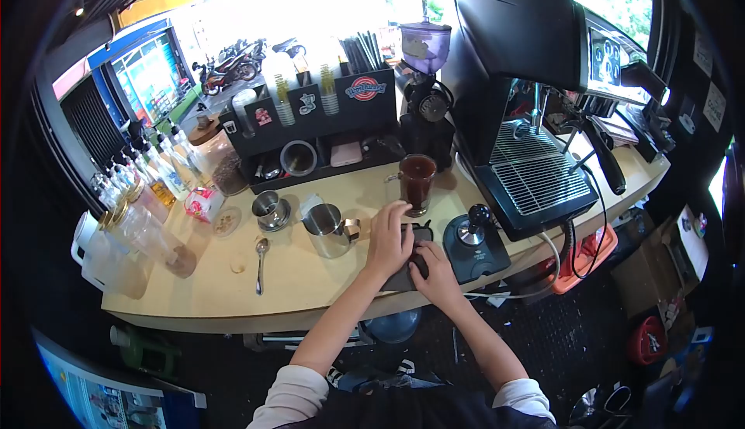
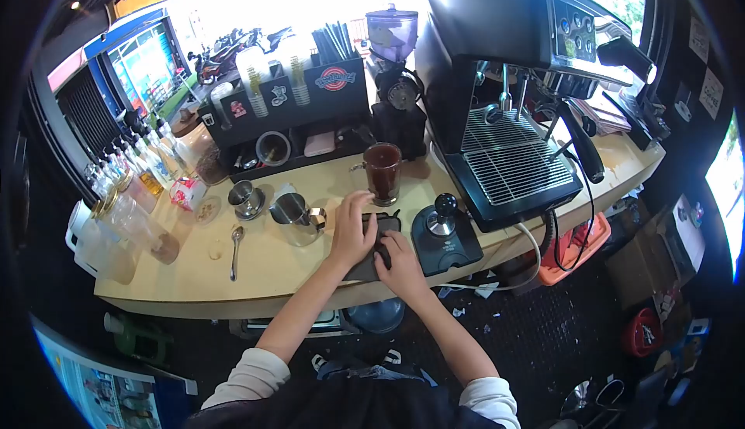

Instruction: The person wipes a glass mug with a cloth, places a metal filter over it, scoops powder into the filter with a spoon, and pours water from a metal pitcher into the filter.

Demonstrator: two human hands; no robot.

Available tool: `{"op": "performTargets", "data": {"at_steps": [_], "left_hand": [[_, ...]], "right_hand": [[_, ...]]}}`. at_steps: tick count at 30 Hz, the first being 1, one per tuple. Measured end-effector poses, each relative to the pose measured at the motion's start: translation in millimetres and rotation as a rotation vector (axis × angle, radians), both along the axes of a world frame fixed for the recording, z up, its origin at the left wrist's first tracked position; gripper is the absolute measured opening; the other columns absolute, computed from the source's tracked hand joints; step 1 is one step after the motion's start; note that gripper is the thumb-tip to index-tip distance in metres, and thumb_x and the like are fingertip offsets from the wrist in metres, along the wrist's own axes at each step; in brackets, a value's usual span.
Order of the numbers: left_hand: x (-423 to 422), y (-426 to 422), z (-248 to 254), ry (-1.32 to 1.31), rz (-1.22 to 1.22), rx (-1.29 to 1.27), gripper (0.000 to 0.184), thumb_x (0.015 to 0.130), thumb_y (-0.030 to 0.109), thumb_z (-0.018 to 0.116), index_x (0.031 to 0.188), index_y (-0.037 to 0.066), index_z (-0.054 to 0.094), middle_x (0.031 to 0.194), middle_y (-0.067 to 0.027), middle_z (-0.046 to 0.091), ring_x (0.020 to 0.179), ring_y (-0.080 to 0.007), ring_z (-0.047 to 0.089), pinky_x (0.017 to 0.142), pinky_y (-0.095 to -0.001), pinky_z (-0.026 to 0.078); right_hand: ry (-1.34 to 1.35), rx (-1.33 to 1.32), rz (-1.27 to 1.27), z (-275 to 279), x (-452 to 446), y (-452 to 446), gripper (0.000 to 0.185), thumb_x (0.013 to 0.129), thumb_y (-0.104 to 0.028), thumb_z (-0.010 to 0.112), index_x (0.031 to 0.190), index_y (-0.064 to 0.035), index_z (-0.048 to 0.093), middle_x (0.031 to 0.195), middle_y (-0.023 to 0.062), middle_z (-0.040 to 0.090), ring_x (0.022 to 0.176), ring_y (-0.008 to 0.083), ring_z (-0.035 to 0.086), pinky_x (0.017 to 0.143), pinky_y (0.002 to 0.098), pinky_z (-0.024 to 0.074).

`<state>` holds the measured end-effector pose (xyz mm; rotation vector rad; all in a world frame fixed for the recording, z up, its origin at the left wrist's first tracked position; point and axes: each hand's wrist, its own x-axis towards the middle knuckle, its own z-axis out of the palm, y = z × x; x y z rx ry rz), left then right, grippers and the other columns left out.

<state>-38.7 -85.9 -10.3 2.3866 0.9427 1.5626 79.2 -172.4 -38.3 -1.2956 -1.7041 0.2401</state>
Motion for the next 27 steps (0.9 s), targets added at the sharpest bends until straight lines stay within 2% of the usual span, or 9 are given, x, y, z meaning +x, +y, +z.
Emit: {"op": "performTargets", "data": {"at_steps": [5, 12, 15, 17, 18, 20, 22, 25, 27], "left_hand": [[-12.1, -9.4, -9.3, 0.264, -0.038, -0.073, 0.045, 0.078, 0.004, 0.056, 0.121, 0.005, 0.045, 0.121, -0.0148, 0.047, 0.113, -0.0324, 0.046, 0.093, -0.043, 0.035], [-36.3, -29.2, -1.5, 0.301, -0.026, -0.168, 0.043, 0.08, 0.005, 0.058, 0.121, 0.005, 0.045, 0.12, -0.0142, 0.048, 0.115, -0.032, 0.046, 0.096, -0.0429, 0.034], [-53.0, -47.9, 7.3, 0.193, -0.079, -0.217, 0.04, 0.08, 0.004, 0.058, 0.118, 0.005, 0.047, 0.118, -0.0141, 0.051, 0.112, -0.0324, 0.048, 0.095, -0.0416, 0.036], [-68.4, -57.1, 10.9, 0.162, -0.08, -0.219, 0.035, 0.081, 0.005, 0.059, 0.115, 0.004, 0.05, 0.116, -0.0142, 0.053, 0.11, -0.0325, 0.05, 0.093, -0.0402, 0.039], [-77.6, -61.7, 12.3, 0.119, -0.099, -0.211, 0.031, 0.082, 0.004, 0.059, 0.112, 0.003, 0.052, 0.112, -0.0138, 0.056, 0.104, -0.0299, 0.054, 0.089, -0.0377, 0.042], [-99.7, -70.0, 12.9, 0.077, -0.103, -0.202, 0.027, 0.082, 0.004, 0.06, 0.108, 0.002, 0.055, 0.108, -0.0134, 0.058, 0.099, -0.0274, 0.058, 0.085, -0.0353, 0.046], [-126.5, -79.2, 11.6, -0.091, -0.129, -0.422, 0.015, 0.082, 0.004, 0.062, 0.097, 0.0, 0.059, 0.095, -0.0111, 0.063, 0.082, -0.0203, 0.064, 0.071, -0.0288, 0.05], [-175.6, -72.0, 6.3, -0.174, -0.017, -0.405, 0.011, 0.082, 0.003, 0.063, 0.092, 0.0, 0.06, 0.089, -0.0099, 0.063, 0.068, -0.0159, 0.061, 0.062, -0.0243, 0.048], [-210.8, -62.3, 10.6, -0.197, 0.083, -0.423, 0.011, 0.081, 0.006, 0.064, 0.09, -0.001, 0.06, 0.085, -0.0099, 0.062, 0.069, -0.0174, 0.061, 0.062, -0.0248, 0.048]], "right_hand": [[0.001, -0.03, 0.008, 0.1, -0.4, -0.1, 0.029, 0.076, -0.006, 0.063, 0.103, 0.0049, 0.056, 0.116, 0.0221, 0.052, 0.11, 0.0383, 0.051, 0.094, 0.0415, 0.0427], [-0.018, -0.037, 0.018, 8.1, 0.3, -0.9, 0.028, 0.076, -0.006, 0.063, 0.101, 0.0034, 0.057, 0.115, 0.0204, 0.054, 0.109, 0.0363, 0.053, 0.093, 0.0404, 0.043], [-0.125, -0.207, -0.005, 24.5, -8.1, -1.0, 0.033, 0.077, -0.013, 0.065, 0.106, 0.0016, 0.057, 0.121, 0.0189, 0.052, 0.115, 0.0348, 0.05, 0.098, 0.0438, 0.0374], [-0.316, -0.028, -0.021, 23.3, -19.3, 0.9, 0.045, 0.079, -0.025, 0.065, 0.115, -0.0001, 0.055, 0.128, 0.0173, 0.048, 0.123, 0.0339, 0.043, 0.104, 0.0492, 0.028], [-0.423, -0.108, -0.001, 18.1, -23.3, 2.2, 0.06, 0.081, -0.04, 0.062, 0.125, -0.001, 0.049, 0.136, 0.0161, 0.044, 0.129, 0.0339, 0.036, 0.107, 0.054, 0.0204], [-0.444, -0.111, 0.002, 17.9, -26.5, -1.5, 0.064, 0.081, -0.044, 0.062, 0.127, -0.0012, 0.048, 0.137, 0.0161, 0.043, 0.13, 0.034, 0.035, 0.107, 0.0538, 0.0198], [-0.47, -0.132, -0.009, 20.9, -27.9, -5.9, 0.072, 0.079, -0.051, 0.062, 0.129, -0.0015, 0.047, 0.14, 0.0162, 0.04, 0.132, 0.034, 0.034, 0.108, 0.0539, 0.0185], [-0.419, -0.135, -0.002, 23.3, -31.2, -11.8, 0.061, 0.079, -0.041, 0.067, 0.122, -0.002, 0.052, 0.133, 0.0162, 0.048, 0.128, 0.0343, 0.04, 0.107, 0.0538, 0.0205], [-0.372, -0.131, -0.005, 16.8, -33.4, -14.0, 0.054, 0.08, -0.035, 0.067, 0.121, -0.002, 0.053, 0.129, 0.0156, 0.051, 0.126, 0.0339, 0.042, 0.107, 0.0529, 0.0221]]}}
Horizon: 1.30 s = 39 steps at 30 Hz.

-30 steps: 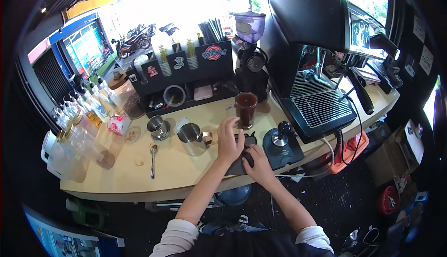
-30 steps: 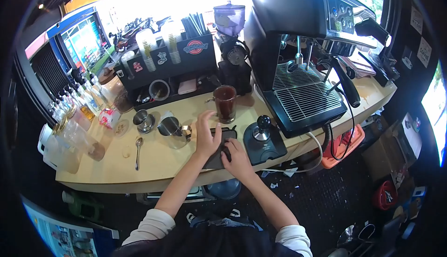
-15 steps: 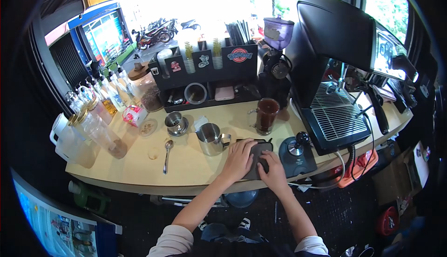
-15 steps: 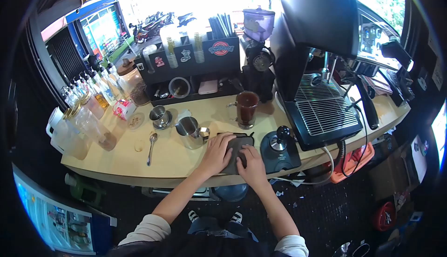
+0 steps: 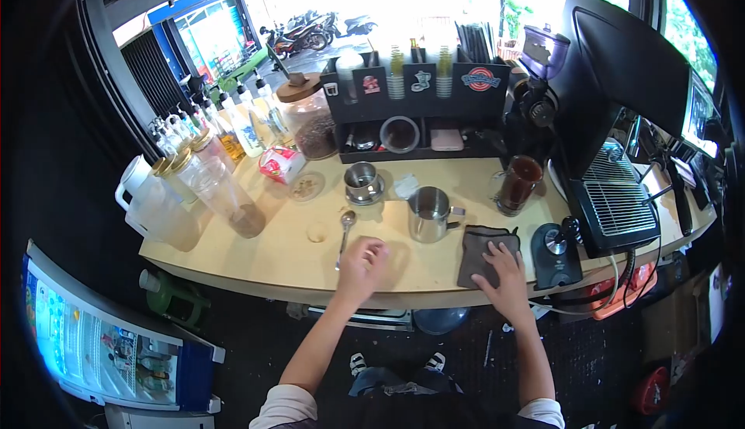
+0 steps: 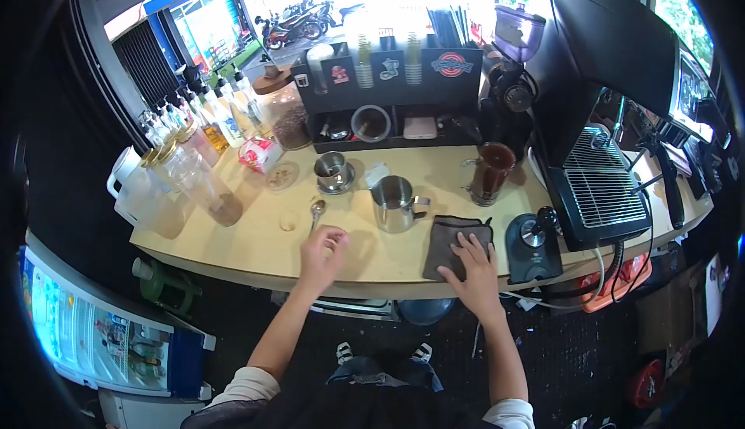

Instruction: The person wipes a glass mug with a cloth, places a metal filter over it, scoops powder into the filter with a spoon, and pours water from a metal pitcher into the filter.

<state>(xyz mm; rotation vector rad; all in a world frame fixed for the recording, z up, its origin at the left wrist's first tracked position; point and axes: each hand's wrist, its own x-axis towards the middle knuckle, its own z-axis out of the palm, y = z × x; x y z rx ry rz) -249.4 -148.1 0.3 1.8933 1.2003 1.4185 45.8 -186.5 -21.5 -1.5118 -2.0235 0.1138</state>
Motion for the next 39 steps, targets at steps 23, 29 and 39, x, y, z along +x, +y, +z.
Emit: {"op": "performTargets", "data": {"at_steps": [23, 29, 39], "left_hand": [[-151.4, 43.2, -13.8, -0.245, -0.044, -0.358, 0.02, 0.084, 0.018, 0.068, 0.082, -0.002, 0.065, 0.063, 0.0006, 0.059, 0.056, -0.0042, 0.051, 0.051, -0.0203, 0.041], [-215.5, 22.2, -14.1, -0.364, -0.083, -0.477, 0.018, 0.086, 0.016, 0.066, 0.087, -0.001, 0.063, 0.064, 0.0029, 0.057, 0.052, -0.0018, 0.049, 0.047, -0.0177, 0.039], [-272.2, 4.6, -27.0, -0.448, -0.094, -0.457, 0.014, 0.087, 0.015, 0.065, 0.087, 0.001, 0.062, 0.061, 0.005, 0.054, 0.049, -0.0005, 0.045, 0.044, -0.0168, 0.034]], "right_hand": [[0.071, 0.008, -0.104, -2.9, -194.6, -21.6, 0.035, 0.087, -0.016, 0.055, 0.116, 0.0023, 0.051, 0.112, 0.0191, 0.059, 0.114, 0.0375, 0.05, 0.1, 0.048, 0.0343], [0.145, -0.151, -0.06, -5.7, -273.7, 81.6, 0.046, 0.089, -0.025, 0.053, 0.122, 0.0062, 0.043, 0.123, 0.0231, 0.053, 0.121, 0.0413, 0.044, 0.104, 0.0491, 0.0305], [-0.202, -0.083, 0.217, -10.8, -335.1, 67.5, 0.064, 0.087, -0.053, 0.048, 0.137, -0.0141, 0.041, 0.146, 0.0152, 0.032, 0.135, 0.0343, 0.027, 0.11, 0.0526, 0.0188]]}}
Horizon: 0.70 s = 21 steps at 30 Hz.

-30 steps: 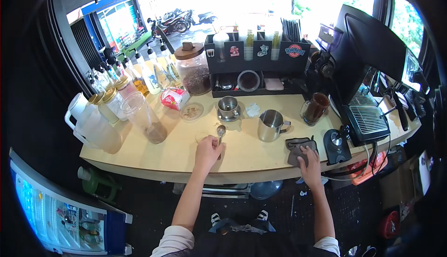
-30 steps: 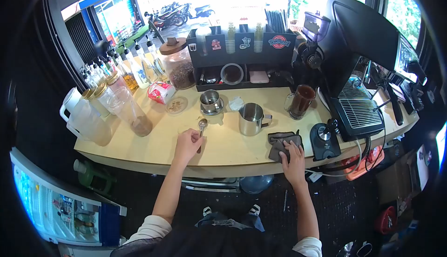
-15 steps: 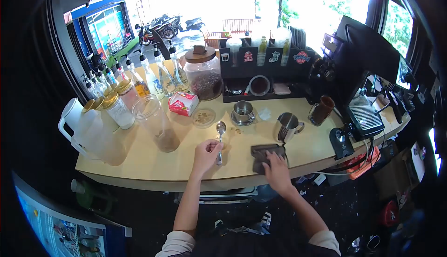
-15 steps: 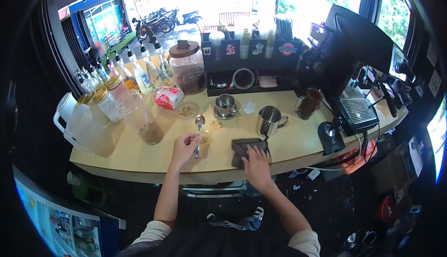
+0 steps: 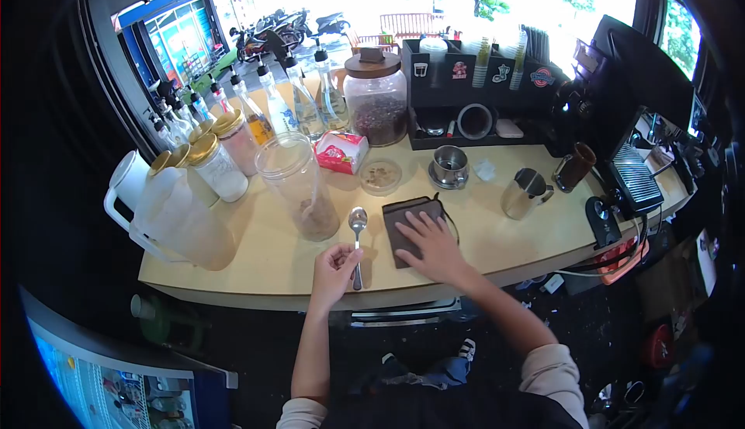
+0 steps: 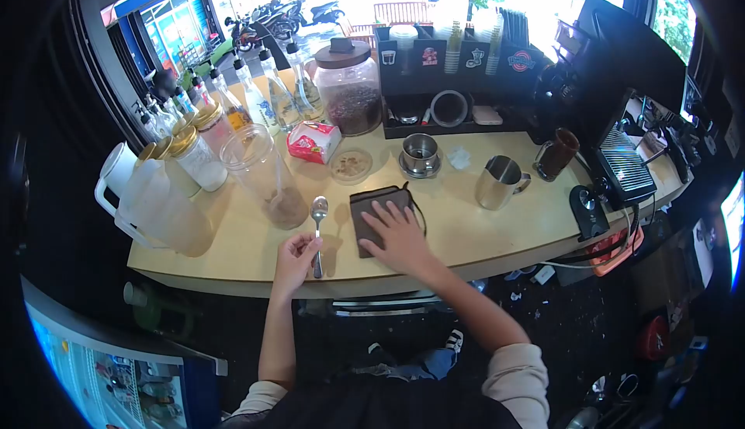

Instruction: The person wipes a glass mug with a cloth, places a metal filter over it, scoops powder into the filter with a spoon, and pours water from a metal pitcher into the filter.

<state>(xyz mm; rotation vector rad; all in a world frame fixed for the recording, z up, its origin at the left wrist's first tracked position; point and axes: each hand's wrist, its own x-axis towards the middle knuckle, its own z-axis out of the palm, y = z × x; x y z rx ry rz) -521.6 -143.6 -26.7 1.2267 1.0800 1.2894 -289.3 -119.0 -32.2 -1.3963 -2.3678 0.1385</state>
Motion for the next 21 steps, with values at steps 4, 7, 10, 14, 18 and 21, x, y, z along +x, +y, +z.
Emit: {"op": "performTargets", "data": {"at_steps": [4, 7, 10, 14, 18, 21], "left_hand": [[-13.6, -9.0, 4.7, 0.021, -0.008, -0.017, 0.013, 0.087, 0.015, 0.065, 0.087, 0.001, 0.062, 0.06, 0.0048, 0.054, 0.049, -0.0004, 0.045, 0.044, -0.0167, 0.034], [-15.0, -9.5, 5.3, 0.027, -0.021, 0.008, 0.013, 0.087, 0.014, 0.065, 0.087, 0.001, 0.062, 0.06, 0.0047, 0.054, 0.049, -0.0003, 0.045, 0.045, -0.0167, 0.034], [-8.3, -7.6, 4.3, 0.004, -0.018, 0.013, 0.013, 0.087, 0.014, 0.065, 0.087, 0.001, 0.062, 0.061, 0.0045, 0.054, 0.05, -0.0003, 0.045, 0.045, -0.0166, 0.035], [5.7, -5.7, 11.2, -0.036, 0.002, 0.04, 0.014, 0.087, 0.014, 0.065, 0.087, 0.001, 0.062, 0.063, 0.004, 0.055, 0.05, -0.0006, 0.046, 0.045, -0.0166, 0.035], [15.3, 3.9, 14.7, -0.02, -0.021, 0.014, 0.015, 0.087, 0.015, 0.065, 0.088, 0.0, 0.062, 0.063, 0.0037, 0.055, 0.051, -0.0011, 0.047, 0.045, -0.0171, 0.036], [39.2, 28.1, 18.9, 0.069, -0.063, 0.041, 0.018, 0.087, 0.017, 0.065, 0.089, -0.001, 0.063, 0.063, 0.0028, 0.056, 0.05, -0.0021, 0.048, 0.045, -0.0177, 0.036]], "right_hand": [[-0.004, -0.07, -0.195, 3.4, 21.3, 28.6, 0.065, 0.088, -0.052, 0.046, 0.14, -0.0144, 0.037, 0.149, 0.0148, 0.025, 0.137, 0.0338, 0.023, 0.11, 0.0534, 0.0165], [-0.061, -0.031, -0.303, -1.3, -7.4, 43.5, 0.064, 0.089, -0.051, 0.044, 0.141, -0.0141, 0.036, 0.149, 0.0153, 0.024, 0.137, 0.0367, 0.022, 0.109, 0.0561, 0.0147], [-0.079, 0.004, -0.156, -4.8, -38.0, 33.7, 0.061, 0.089, -0.049, 0.045, 0.14, -0.0169, 0.037, 0.149, 0.0137, 0.026, 0.136, 0.0367, 0.024, 0.109, 0.0559, 0.0173], [-0.1, 0.03, 0.175, 1.5, -36.0, -11.8, 0.056, 0.092, -0.045, 0.043, 0.14, -0.0181, 0.037, 0.149, 0.0118, 0.027, 0.136, 0.0348, 0.025, 0.109, 0.055, 0.018], [-0.056, -0.026, 0.11, 0.8, 32.1, -13.4, 0.055, 0.091, -0.045, 0.043, 0.14, -0.0193, 0.039, 0.148, 0.0105, 0.029, 0.137, 0.0316, 0.026, 0.109, 0.0557, 0.017], [-0.052, -0.058, -0.187, 5.6, 72.0, 9.0, 0.055, 0.091, -0.043, 0.043, 0.14, -0.0192, 0.038, 0.148, 0.0112, 0.028, 0.137, 0.0333, 0.024, 0.11, 0.0557, 0.0151]]}}
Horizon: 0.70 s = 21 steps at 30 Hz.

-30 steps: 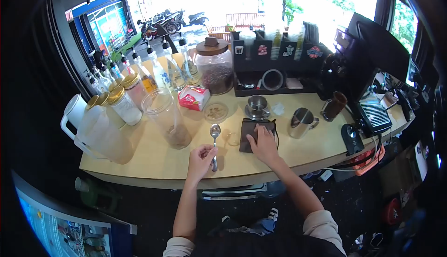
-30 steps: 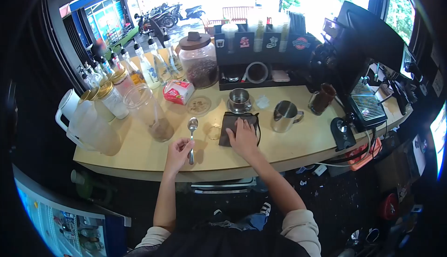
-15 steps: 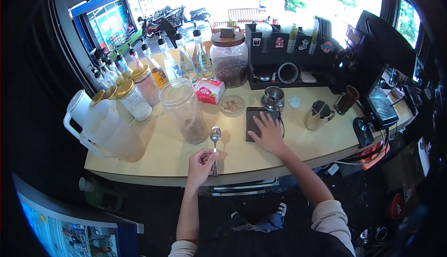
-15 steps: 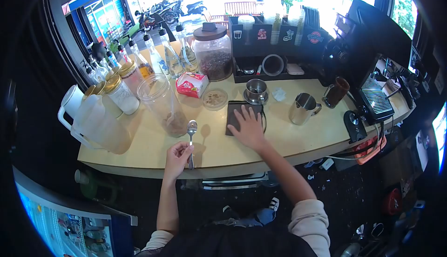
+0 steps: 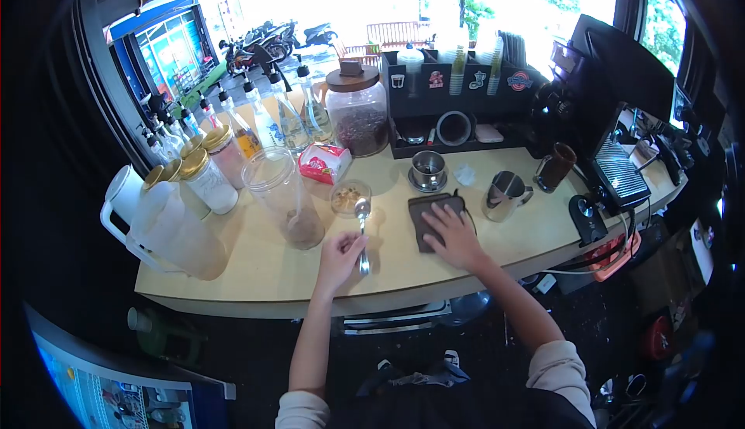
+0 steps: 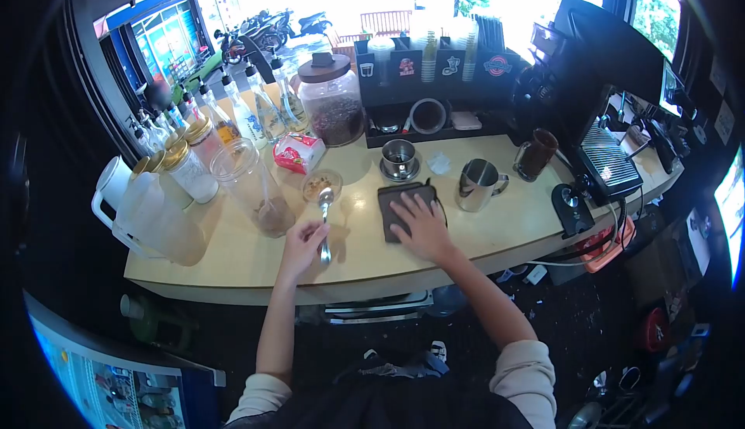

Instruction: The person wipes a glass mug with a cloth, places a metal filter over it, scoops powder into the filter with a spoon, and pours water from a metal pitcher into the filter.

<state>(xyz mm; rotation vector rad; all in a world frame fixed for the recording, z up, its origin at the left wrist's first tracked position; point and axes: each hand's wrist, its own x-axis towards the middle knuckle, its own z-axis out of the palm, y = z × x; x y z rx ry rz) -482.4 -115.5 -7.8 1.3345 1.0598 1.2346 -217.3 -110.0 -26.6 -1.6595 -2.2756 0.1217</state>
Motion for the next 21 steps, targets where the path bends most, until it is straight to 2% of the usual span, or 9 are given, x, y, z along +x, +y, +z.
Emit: {"op": "performTargets", "data": {"at_steps": [3, 8, 9, 10, 12, 15, 18, 20, 21], "left_hand": [[29.9, 50.2, -3.2, 0.069, -0.072, -0.017, 0.024, 0.087, 0.022, 0.065, 0.089, -0.002, 0.065, 0.064, 0.0008, 0.058, 0.049, -0.0039, 0.051, 0.044, -0.019, 0.037], [72.1, 131.6, -12.0, 0.204, -0.021, -0.104, 0.028, 0.084, 0.026, 0.067, 0.085, -0.002, 0.068, 0.062, -0.0029, 0.061, 0.049, -0.008, 0.055, 0.043, -0.0228, 0.042], [76.8, 141.0, -8.6, 0.362, -0.008, -0.121, 0.028, 0.083, 0.028, 0.067, 0.081, -0.001, 0.069, 0.061, -0.0049, 0.061, 0.048, -0.0102, 0.056, 0.044, -0.0248, 0.043], [80.3, 152.7, -14.0, 0.518, 0.006, -0.138, 0.029, 0.082, 0.029, 0.067, 0.078, 0.0, 0.069, 0.059, -0.0069, 0.062, 0.048, -0.0123, 0.057, 0.044, -0.0269, 0.045], [86.7, 164.8, -16.7, 0.563, 0.017, -0.114, 0.03, 0.081, 0.029, 0.065, 0.072, 0.001, 0.069, 0.058, -0.0097, 0.062, 0.048, -0.0152, 0.06, 0.045, -0.0303, 0.046], [87.9, 163.3, -10.0, 0.634, 0.024, -0.151, 0.03, 0.084, 0.025, 0.064, 0.083, -0.004, 0.068, 0.059, -0.0077, 0.06, 0.047, -0.0151, 0.059, 0.041, -0.0304, 0.046], [82.9, 173.1, -19.9, 0.731, 0.104, -0.066, 0.031, 0.081, 0.025, 0.066, 0.09, -0.005, 0.068, 0.07, -0.0128, 0.066, 0.058, -0.0184, 0.065, 0.053, -0.0323, 0.052], [77.1, 176.9, -26.5, 0.776, 0.168, 0.02, 0.032, 0.079, 0.023, 0.066, 0.098, -0.003, 0.067, 0.082, -0.0175, 0.069, 0.074, -0.0233, 0.068, 0.068, -0.0345, 0.053], [74.2, 176.7, -25.9, 0.78, 0.165, 0.025, 0.032, 0.079, 0.023, 0.066, 0.098, -0.003, 0.067, 0.082, -0.0175, 0.069, 0.074, -0.0233, 0.068, 0.068, -0.0345, 0.053]], "right_hand": [[-0.013, 0.068, -0.115, -11.9, -18.1, 11.2, 0.055, 0.091, -0.043, 0.043, 0.14, -0.0187, 0.038, 0.148, 0.0123, 0.028, 0.137, 0.0357, 0.024, 0.11, 0.0567, 0.0143], [-0.021, 0.064, 0.209, -4.7, -23.2, -30.7, 0.053, 0.092, -0.044, 0.04, 0.139, -0.019, 0.039, 0.147, 0.0121, 0.03, 0.136, 0.0351, 0.025, 0.109, 0.0563, 0.0162], [0.005, 0.056, 0.324, -3.1, -15.9, -35.8, 0.053, 0.093, -0.044, 0.04, 0.139, -0.0192, 0.039, 0.147, 0.0117, 0.03, 0.136, 0.0342, 0.025, 0.109, 0.0557, 0.0167], [0.002, 0.057, 0.313, -2.1, -5.0, -35.4, 0.053, 0.093, -0.044, 0.04, 0.139, -0.0192, 0.039, 0.147, 0.0117, 0.03, 0.136, 0.0342, 0.025, 0.109, 0.0557, 0.0167], [-0.014, 0.055, 0.153, -1.2, 15.9, -30.9, 0.053, 0.093, -0.044, 0.039, 0.139, -0.0189, 0.038, 0.147, 0.0107, 0.031, 0.136, 0.0322, 0.026, 0.11, 0.0544, 0.0173], [-0.003, 0.053, -0.056, -8.2, 15.4, -14.8, 0.054, 0.093, -0.042, 0.04, 0.14, -0.0157, 0.036, 0.147, 0.0126, 0.031, 0.136, 0.0353, 0.026, 0.108, 0.0571, 0.0173], [-0.017, 0.082, -0.217, -14.3, -20.6, -7.0, 0.056, 0.092, -0.041, 0.04, 0.139, -0.0128, 0.037, 0.146, 0.0155, 0.03, 0.135, 0.0398, 0.025, 0.106, 0.0616, 0.0163], [-0.022, 0.14, -0.108, -19.4, -45.4, -8.9, 0.055, 0.091, -0.041, 0.04, 0.139, -0.0124, 0.039, 0.146, 0.016, 0.03, 0.134, 0.0404, 0.026, 0.105, 0.0627, 0.0164], [-0.041, 0.15, -0.012, -18.8, -59.2, -14.7, 0.054, 0.091, -0.04, 0.04, 0.138, -0.013, 0.04, 0.146, 0.0156, 0.032, 0.134, 0.0396, 0.026, 0.105, 0.062, 0.0173]]}}
